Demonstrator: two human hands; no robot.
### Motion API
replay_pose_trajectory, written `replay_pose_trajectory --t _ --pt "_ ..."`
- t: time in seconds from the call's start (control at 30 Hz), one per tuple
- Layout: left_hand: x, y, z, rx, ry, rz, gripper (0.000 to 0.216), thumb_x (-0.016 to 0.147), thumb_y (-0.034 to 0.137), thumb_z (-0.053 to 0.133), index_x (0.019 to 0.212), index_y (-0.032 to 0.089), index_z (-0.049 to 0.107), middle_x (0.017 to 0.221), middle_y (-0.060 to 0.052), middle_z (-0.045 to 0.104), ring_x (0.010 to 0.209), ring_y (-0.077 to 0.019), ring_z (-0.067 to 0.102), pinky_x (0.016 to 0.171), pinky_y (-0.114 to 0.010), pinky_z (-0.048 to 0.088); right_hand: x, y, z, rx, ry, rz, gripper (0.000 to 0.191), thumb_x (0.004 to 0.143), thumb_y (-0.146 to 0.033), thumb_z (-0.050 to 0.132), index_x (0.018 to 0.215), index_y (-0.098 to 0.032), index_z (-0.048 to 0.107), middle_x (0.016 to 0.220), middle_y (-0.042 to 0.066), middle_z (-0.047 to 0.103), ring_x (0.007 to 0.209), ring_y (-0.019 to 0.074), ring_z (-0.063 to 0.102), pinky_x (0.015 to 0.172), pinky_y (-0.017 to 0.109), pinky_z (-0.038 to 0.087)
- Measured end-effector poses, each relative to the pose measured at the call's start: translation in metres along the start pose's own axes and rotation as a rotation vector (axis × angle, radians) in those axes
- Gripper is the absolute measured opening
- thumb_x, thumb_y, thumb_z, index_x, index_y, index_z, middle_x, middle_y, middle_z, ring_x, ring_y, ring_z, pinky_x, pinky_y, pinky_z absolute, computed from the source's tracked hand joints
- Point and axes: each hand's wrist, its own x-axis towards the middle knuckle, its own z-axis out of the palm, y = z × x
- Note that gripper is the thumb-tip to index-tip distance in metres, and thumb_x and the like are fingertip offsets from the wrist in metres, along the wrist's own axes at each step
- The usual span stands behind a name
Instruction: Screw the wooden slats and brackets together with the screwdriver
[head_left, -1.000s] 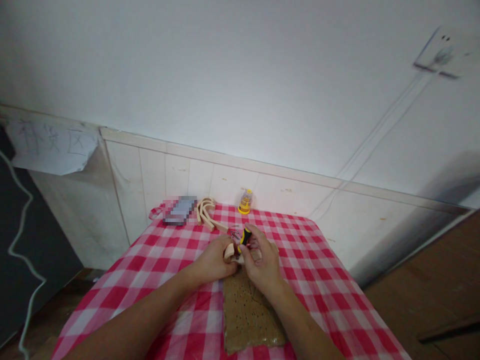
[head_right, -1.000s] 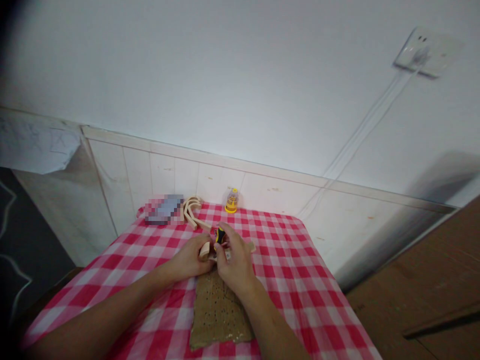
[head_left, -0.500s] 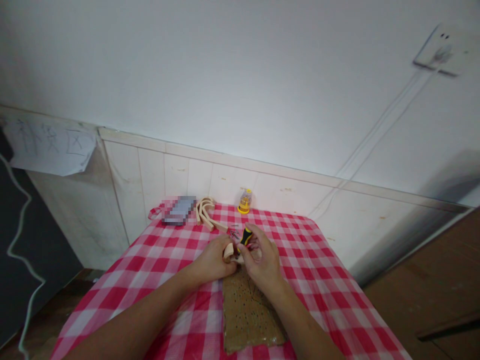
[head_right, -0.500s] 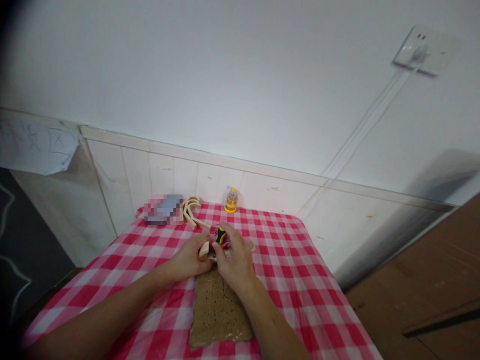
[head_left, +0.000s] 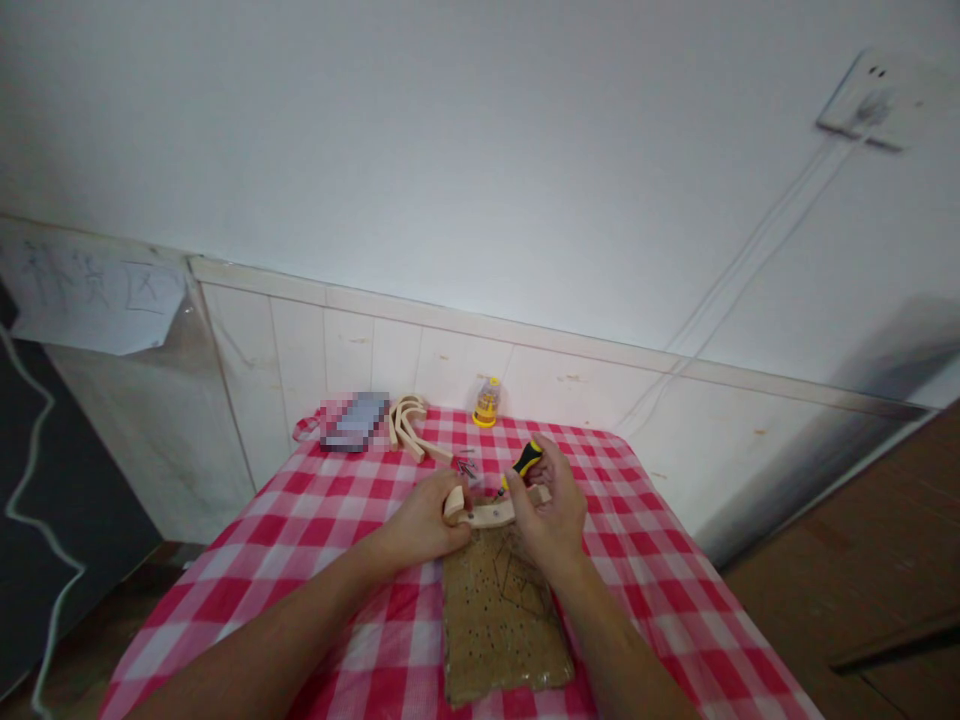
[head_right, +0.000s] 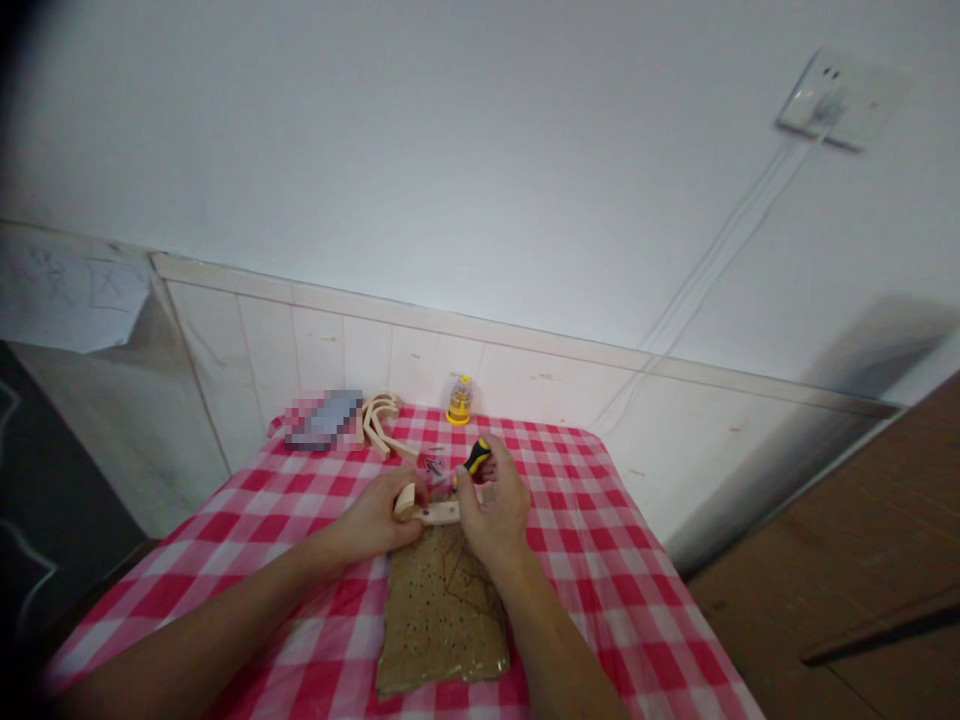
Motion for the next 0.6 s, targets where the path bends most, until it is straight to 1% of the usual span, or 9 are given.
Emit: replay_pose_trajectory --t 0.07,0.17,0.33,0.5,0.6 --pt "-0.0005 0.0008 -0.0008 0.004 -0.001 -0.01 0.021 0.059 0.008 0.062 0.078 0.017 0.061 0.076 0.002 0.057 0.069 -0.0145 0.053 0.063 -0.024 0.039 0.0036 0.0031 -0.0038 -0.019 0.014 0.023 0.048 0.087 -0.024 0.067 0.135 -0.022 0.058 0.092 0.004 0.074 0.073 0.019 0.07 0.07 0.032 0.061" --pt "-0.001 0.0016 -0.0017 0.007 0.004 -0.002 0.021 0.059 0.008 0.062 0.079 0.017 0.062 0.078 0.001 0.058 0.07 -0.0153 0.054 0.065 -0.025 0.04 0.0048 0.0073 -0.0044 -0.036 -0.007 0.019 0.047 0.087 -0.025 0.067 0.133 -0.023 0.059 0.091 0.003 0.074 0.073 0.0193 0.07 0.071 0.033 0.061" --pt "-0.0013 0.0041 -0.0026 -0.001 -0.004 -0.015 0.022 0.059 0.007 0.062 0.078 0.017 0.063 0.077 0.002 0.058 0.071 -0.0155 0.054 0.066 -0.025 0.041 0.0024 0.0093 -0.0001 -0.017 -0.109 -0.007 0.046 0.086 -0.022 0.066 0.132 -0.022 0.06 0.086 0.003 0.074 0.069 0.0188 0.069 0.067 0.031 0.06" --pt "-0.001 0.0037 -0.0011 0.005 0.006 -0.01 0.021 0.059 0.007 0.061 0.078 0.018 0.062 0.078 0.001 0.058 0.072 -0.0155 0.054 0.066 -0.025 0.04 0.003 0.0095 -0.0008 0.026 -0.158 -0.01 0.047 0.087 -0.022 0.065 0.134 -0.024 0.059 0.089 0.003 0.075 0.07 0.0182 0.07 0.068 0.031 0.061" --pt "-0.0007 0.001 0.0002 0.009 0.011 0.002 0.021 0.059 0.008 0.061 0.078 0.018 0.06 0.078 0.002 0.057 0.07 -0.0147 0.053 0.064 -0.024 0.039 0.0037 0.0104 -0.0022 0.072 -0.193 -0.002 0.044 0.088 -0.022 0.063 0.132 -0.024 0.059 0.097 0.005 0.076 0.078 0.0196 0.072 0.073 0.032 0.062"
